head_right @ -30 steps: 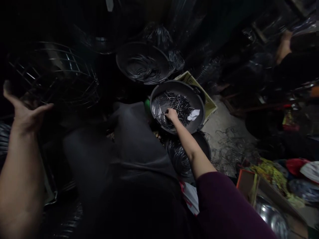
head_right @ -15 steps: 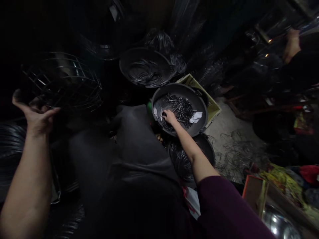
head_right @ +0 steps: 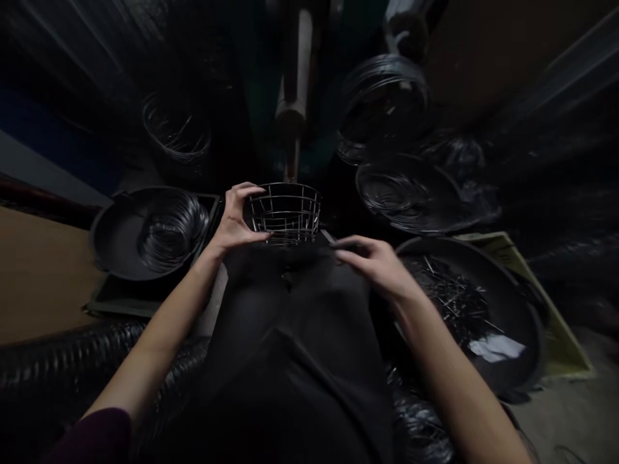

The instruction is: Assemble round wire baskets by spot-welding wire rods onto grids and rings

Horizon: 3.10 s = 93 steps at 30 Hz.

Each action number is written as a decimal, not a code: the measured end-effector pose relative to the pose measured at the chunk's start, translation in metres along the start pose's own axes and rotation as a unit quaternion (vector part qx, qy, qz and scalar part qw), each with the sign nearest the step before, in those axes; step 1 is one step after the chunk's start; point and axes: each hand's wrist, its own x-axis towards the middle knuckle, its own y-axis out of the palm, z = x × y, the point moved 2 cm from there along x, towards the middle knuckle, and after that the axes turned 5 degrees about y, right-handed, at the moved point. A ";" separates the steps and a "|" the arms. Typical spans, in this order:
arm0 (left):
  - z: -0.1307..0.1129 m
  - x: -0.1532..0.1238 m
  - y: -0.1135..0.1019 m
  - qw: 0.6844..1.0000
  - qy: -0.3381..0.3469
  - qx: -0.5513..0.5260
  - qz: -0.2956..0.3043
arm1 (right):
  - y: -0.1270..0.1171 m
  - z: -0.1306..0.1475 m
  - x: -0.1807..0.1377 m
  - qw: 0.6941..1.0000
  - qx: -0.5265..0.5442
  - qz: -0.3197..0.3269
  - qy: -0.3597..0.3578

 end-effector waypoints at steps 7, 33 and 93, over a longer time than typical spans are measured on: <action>-0.014 0.007 0.005 0.998 0.042 0.015 0.055 | 0.057 0.067 0.050 0.934 -0.265 -0.045 -0.236; 0.004 0.010 0.024 0.995 -0.028 -0.096 0.006 | 0.061 0.056 0.052 0.765 -0.498 -0.120 -0.389; 0.093 0.036 0.020 0.970 0.020 -0.221 -0.096 | 0.048 0.052 0.024 0.987 0.130 0.098 -0.001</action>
